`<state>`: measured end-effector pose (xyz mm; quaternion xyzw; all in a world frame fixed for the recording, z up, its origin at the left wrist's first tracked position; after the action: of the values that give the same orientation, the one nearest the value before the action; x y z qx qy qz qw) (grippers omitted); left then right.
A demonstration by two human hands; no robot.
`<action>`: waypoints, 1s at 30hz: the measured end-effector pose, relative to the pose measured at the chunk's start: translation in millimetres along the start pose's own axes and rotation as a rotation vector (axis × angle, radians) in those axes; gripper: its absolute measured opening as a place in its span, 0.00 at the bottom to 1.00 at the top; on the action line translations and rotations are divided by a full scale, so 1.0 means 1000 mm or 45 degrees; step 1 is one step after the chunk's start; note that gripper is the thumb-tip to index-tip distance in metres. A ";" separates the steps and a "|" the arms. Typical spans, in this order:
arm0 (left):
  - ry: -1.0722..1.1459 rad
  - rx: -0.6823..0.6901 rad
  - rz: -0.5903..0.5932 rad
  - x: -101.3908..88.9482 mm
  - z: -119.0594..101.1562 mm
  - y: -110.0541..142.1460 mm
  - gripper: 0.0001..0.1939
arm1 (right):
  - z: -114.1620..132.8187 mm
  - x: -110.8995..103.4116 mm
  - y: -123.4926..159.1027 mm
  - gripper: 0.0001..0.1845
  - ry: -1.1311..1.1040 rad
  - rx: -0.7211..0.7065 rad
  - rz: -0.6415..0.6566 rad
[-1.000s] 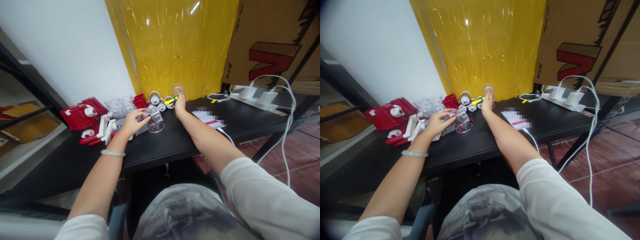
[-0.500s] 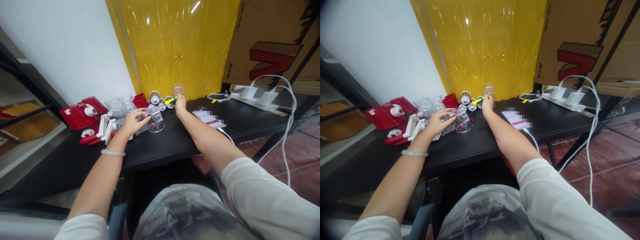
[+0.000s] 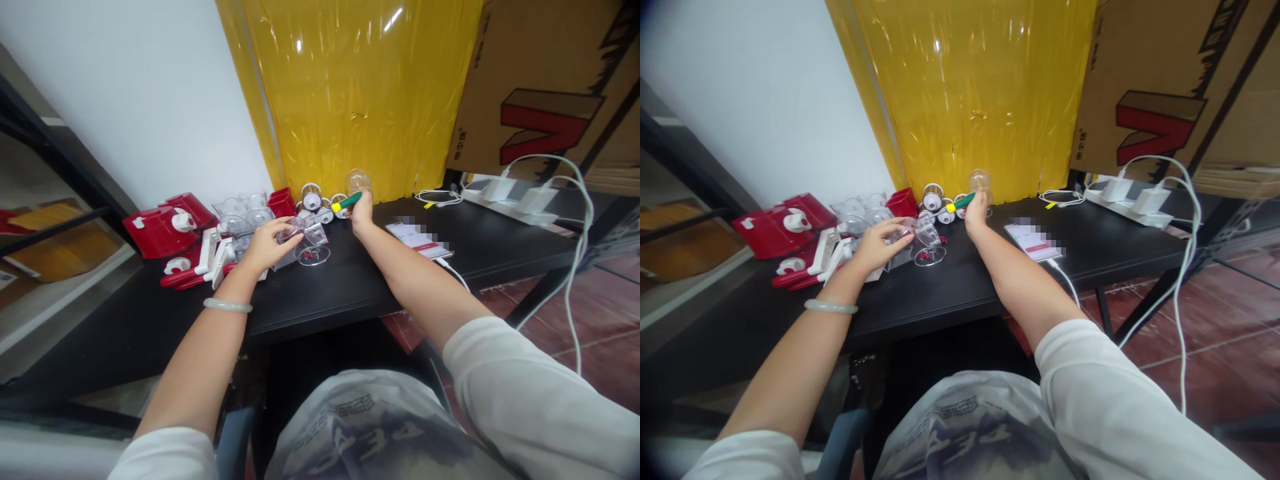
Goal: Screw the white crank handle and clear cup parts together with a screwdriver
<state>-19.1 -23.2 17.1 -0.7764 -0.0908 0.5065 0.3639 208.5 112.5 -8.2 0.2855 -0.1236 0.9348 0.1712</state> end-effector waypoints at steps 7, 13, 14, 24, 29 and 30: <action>-0.008 0.032 0.035 0.000 0.002 -0.002 0.16 | 0.008 0.001 0.005 0.14 -0.031 0.011 0.012; -0.012 0.034 0.036 -0.002 0.001 -0.001 0.16 | 0.008 0.000 0.005 0.13 0.075 -0.009 -0.024; -0.014 0.040 0.032 -0.002 0.001 -0.001 0.16 | 0.007 -0.001 0.004 0.14 0.085 -0.032 -0.024; -0.092 0.071 0.023 -0.002 0.005 0.000 0.18 | 0.003 -0.002 -0.002 0.16 0.005 -0.036 0.015; -0.126 0.115 0.060 -0.005 0.002 0.001 0.18 | 0.008 -0.001 0.004 0.10 0.029 -0.074 0.015; -0.132 0.120 0.066 -0.005 0.002 0.001 0.18 | 0.008 -0.001 0.004 0.09 0.037 -0.067 0.011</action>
<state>-23.3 -25.6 20.1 -0.7332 -0.0656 0.5591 0.3815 211.0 105.7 -3.0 0.2666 -0.1470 0.9361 0.1764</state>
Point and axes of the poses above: each hand's wrist, its own y-axis away from the middle knuckle, its own x-axis out of the palm, z = x × y, the point moved 1 cm from there along -y, towards the middle knuckle, and after that the axes turned 10 degrees about -y, right-handed, at the moved point
